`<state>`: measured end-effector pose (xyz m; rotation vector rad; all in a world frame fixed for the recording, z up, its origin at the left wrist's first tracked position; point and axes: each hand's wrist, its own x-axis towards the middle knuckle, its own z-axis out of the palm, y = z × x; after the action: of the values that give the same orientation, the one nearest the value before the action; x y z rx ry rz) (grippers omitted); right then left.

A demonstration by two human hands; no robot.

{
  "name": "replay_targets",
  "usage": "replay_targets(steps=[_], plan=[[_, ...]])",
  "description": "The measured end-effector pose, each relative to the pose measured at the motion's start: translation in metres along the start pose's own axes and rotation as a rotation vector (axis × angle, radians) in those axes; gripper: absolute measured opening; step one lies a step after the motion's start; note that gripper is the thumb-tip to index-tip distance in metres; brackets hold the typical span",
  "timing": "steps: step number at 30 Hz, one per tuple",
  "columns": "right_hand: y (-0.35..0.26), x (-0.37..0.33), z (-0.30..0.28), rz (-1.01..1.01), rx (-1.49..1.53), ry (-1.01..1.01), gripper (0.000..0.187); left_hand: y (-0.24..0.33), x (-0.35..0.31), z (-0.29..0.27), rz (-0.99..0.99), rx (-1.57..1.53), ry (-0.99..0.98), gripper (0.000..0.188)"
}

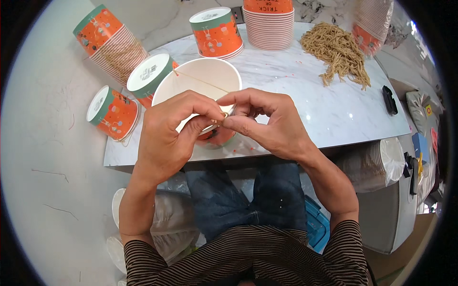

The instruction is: Manually thread and knot thin strings through holes in small paper buckets for assembly.

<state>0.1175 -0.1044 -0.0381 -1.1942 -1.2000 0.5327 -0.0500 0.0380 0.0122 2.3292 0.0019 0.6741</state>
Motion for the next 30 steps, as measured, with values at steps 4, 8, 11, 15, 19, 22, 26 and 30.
replay_targets(steps=[4,8,11,15,19,22,26,30], plan=[[0.005,-0.001,0.002,-0.109,-0.031,0.046,0.012,0.0,-0.001,0.001,0.014,0.028,0.001,0.011],[0.004,-0.005,0.006,-0.231,-0.133,0.123,0.007,0.006,-0.002,0.011,-0.132,-0.132,0.124,0.008],[0.004,-0.008,0.006,-0.293,-0.259,0.143,0.007,0.015,0.002,0.013,-0.31,-0.269,0.216,0.006],[0.008,-0.006,0.007,-0.497,-0.442,0.152,0.02,0.014,-0.001,0.014,-0.279,-0.128,0.228,0.007],[0.012,-0.005,0.008,-0.552,-0.463,0.192,0.025,0.013,-0.002,0.017,-0.062,0.168,0.236,0.006],[0.013,-0.005,0.006,-0.57,-0.496,0.194,0.027,0.009,-0.001,0.016,0.063,0.347,0.2,0.005],[0.008,-0.005,0.004,-0.527,-0.492,0.157,0.023,0.012,0.0,0.015,0.081,0.391,0.169,0.006],[-0.002,-0.007,0.005,-0.215,-0.284,0.14,0.017,0.021,0.005,0.004,-0.347,-0.098,-0.009,0.005]])
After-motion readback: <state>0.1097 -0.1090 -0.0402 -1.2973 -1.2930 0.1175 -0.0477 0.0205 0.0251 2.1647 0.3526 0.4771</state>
